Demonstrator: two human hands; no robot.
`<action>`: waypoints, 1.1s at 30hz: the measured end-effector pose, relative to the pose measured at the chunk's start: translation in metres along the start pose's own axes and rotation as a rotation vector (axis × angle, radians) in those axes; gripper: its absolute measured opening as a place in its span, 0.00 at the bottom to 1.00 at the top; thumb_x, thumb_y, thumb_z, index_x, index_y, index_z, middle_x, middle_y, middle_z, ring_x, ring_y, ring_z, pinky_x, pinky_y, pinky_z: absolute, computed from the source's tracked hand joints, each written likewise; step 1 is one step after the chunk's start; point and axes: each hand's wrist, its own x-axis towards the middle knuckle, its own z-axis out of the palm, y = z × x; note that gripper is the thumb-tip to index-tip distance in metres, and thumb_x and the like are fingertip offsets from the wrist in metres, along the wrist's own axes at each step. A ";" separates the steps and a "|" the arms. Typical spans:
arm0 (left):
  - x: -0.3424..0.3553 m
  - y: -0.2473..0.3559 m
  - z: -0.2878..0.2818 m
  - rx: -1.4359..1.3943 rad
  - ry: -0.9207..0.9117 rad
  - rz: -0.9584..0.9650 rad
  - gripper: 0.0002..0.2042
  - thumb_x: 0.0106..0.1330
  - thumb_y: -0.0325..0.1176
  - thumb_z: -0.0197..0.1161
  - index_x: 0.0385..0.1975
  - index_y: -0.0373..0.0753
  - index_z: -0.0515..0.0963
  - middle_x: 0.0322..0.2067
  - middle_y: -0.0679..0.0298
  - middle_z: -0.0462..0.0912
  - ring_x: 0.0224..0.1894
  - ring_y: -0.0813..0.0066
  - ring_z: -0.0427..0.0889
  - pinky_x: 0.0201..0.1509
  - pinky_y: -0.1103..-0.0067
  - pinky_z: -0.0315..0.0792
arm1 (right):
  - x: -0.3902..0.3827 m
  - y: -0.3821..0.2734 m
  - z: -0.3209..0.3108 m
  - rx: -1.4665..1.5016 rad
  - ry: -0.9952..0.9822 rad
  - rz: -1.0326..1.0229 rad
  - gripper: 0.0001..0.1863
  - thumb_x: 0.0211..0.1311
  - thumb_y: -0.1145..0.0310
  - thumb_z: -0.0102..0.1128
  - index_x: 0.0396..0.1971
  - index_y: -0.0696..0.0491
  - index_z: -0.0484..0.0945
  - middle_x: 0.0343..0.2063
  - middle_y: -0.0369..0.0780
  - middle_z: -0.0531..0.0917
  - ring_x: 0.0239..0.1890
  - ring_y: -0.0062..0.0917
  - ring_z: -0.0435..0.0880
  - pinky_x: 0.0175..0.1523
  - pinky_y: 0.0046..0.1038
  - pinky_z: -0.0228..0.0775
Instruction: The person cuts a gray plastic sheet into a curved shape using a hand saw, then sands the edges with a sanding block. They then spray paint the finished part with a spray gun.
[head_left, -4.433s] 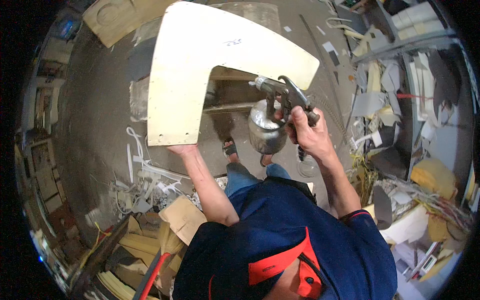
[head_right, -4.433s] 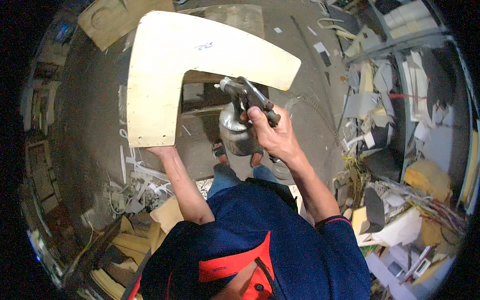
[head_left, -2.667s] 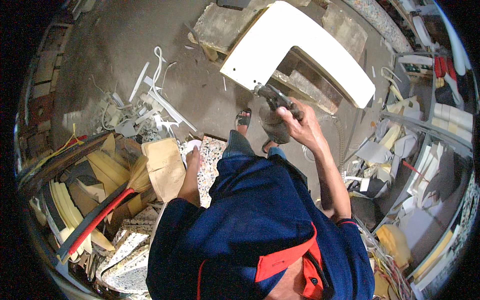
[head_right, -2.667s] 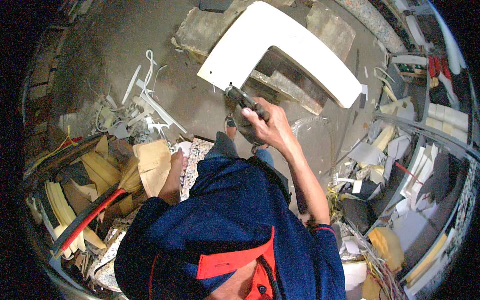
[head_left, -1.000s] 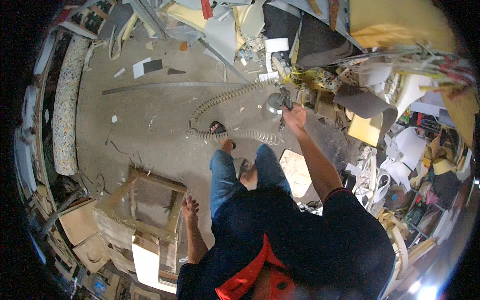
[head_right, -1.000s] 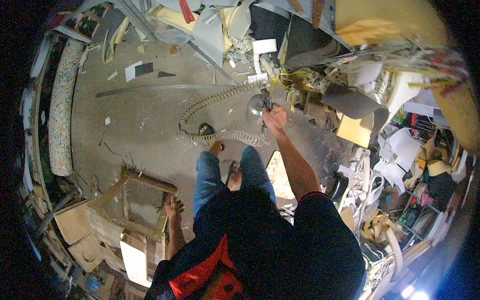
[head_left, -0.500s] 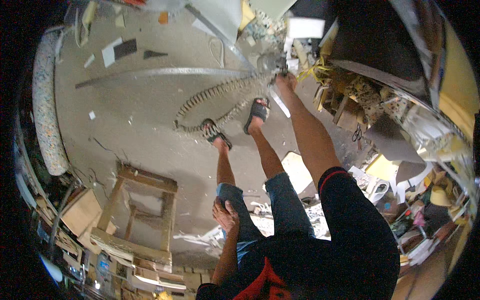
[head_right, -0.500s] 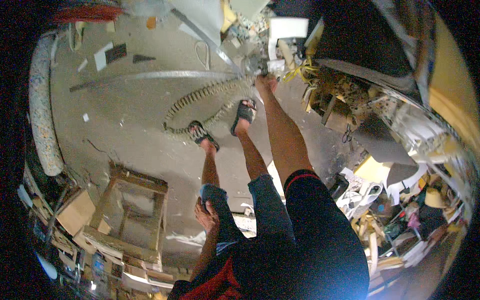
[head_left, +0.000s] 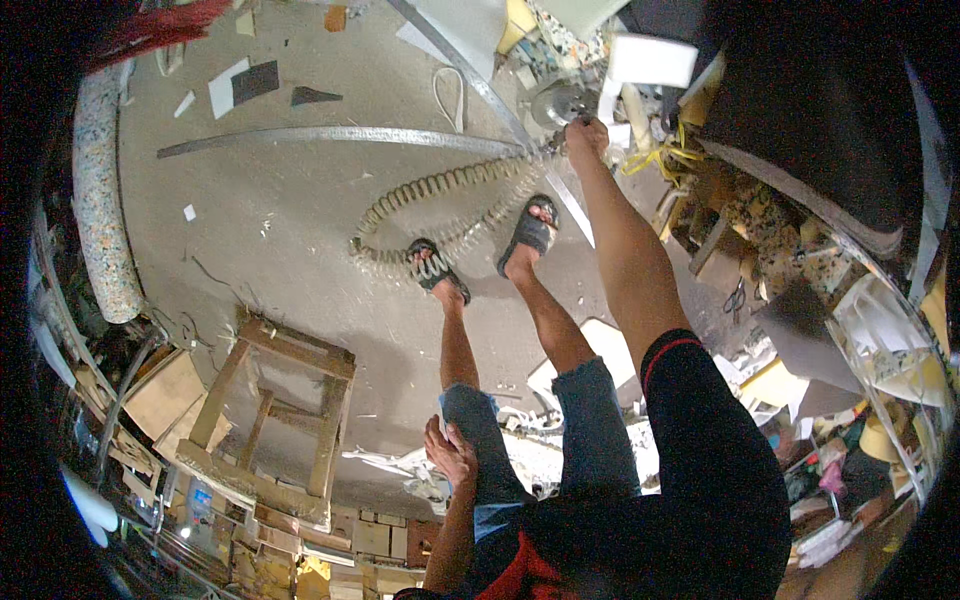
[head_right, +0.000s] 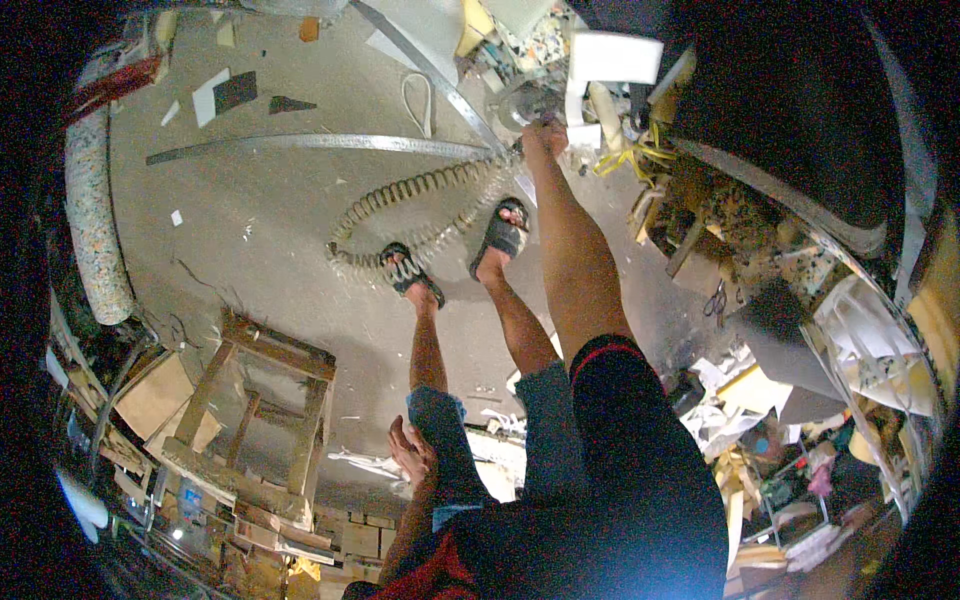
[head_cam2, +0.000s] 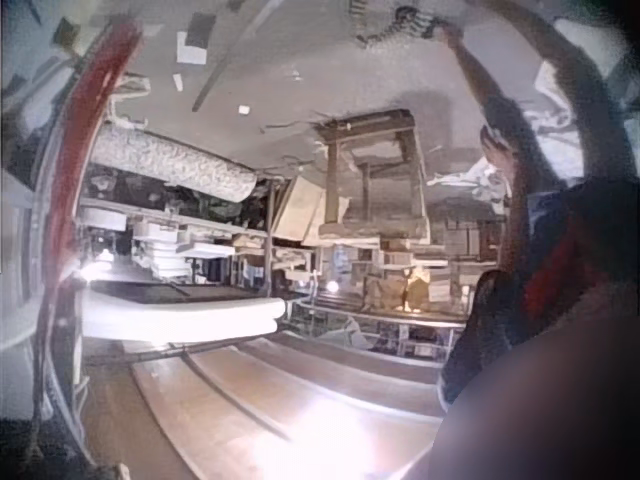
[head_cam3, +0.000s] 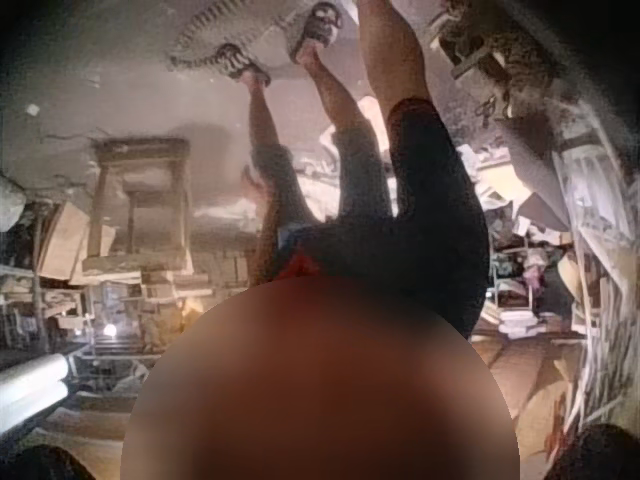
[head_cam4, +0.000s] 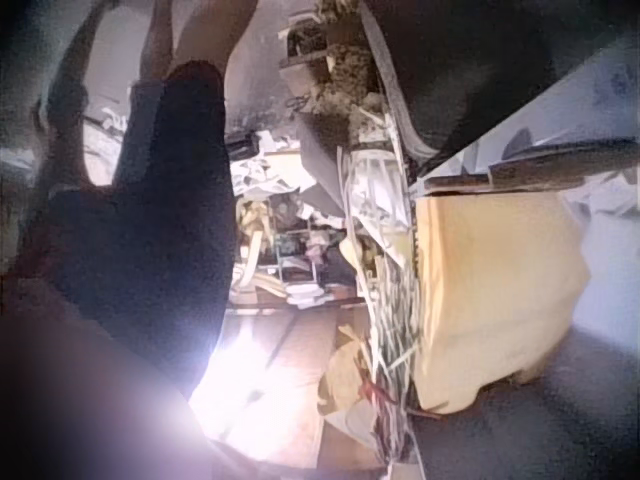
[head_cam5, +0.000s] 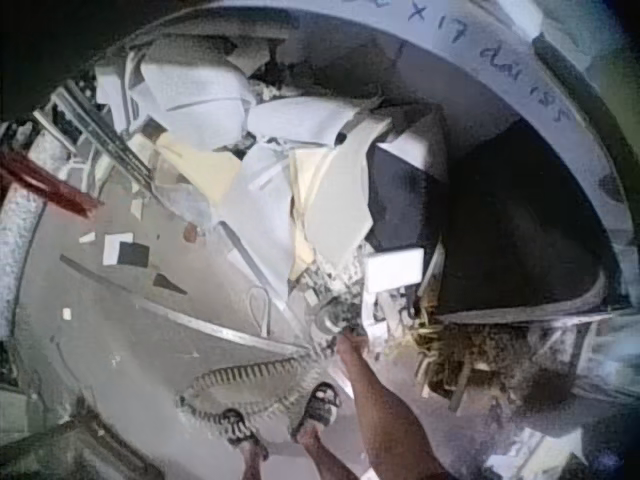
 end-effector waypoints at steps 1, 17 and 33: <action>0.002 0.001 0.001 -0.008 0.015 0.006 0.25 0.77 0.49 0.47 0.59 0.33 0.71 0.55 0.45 0.75 0.58 0.42 0.72 0.62 0.53 0.63 | 0.005 0.006 0.009 0.124 -0.017 0.092 0.11 0.58 0.59 0.63 0.30 0.52 0.79 0.26 0.41 0.84 0.31 0.30 0.85 0.38 0.34 0.77; 0.022 -0.013 -0.005 -0.144 0.056 0.027 0.18 0.76 0.40 0.52 0.51 0.28 0.75 0.49 0.42 0.78 0.52 0.41 0.77 0.57 0.58 0.70 | -0.034 -0.036 -0.042 -0.176 -0.392 0.114 0.40 0.56 0.42 0.68 0.49 0.68 0.78 0.43 0.58 0.84 0.32 0.44 0.88 0.35 0.44 0.84; 0.102 -0.008 -0.159 -0.654 0.140 0.369 0.20 0.74 0.43 0.58 0.46 0.27 0.74 0.32 0.51 0.79 0.32 0.65 0.76 0.38 0.68 0.71 | -0.318 -0.161 -0.354 -0.181 -0.401 -0.658 0.18 0.67 0.56 0.60 0.49 0.52 0.81 0.31 0.42 0.85 0.37 0.30 0.85 0.44 0.35 0.78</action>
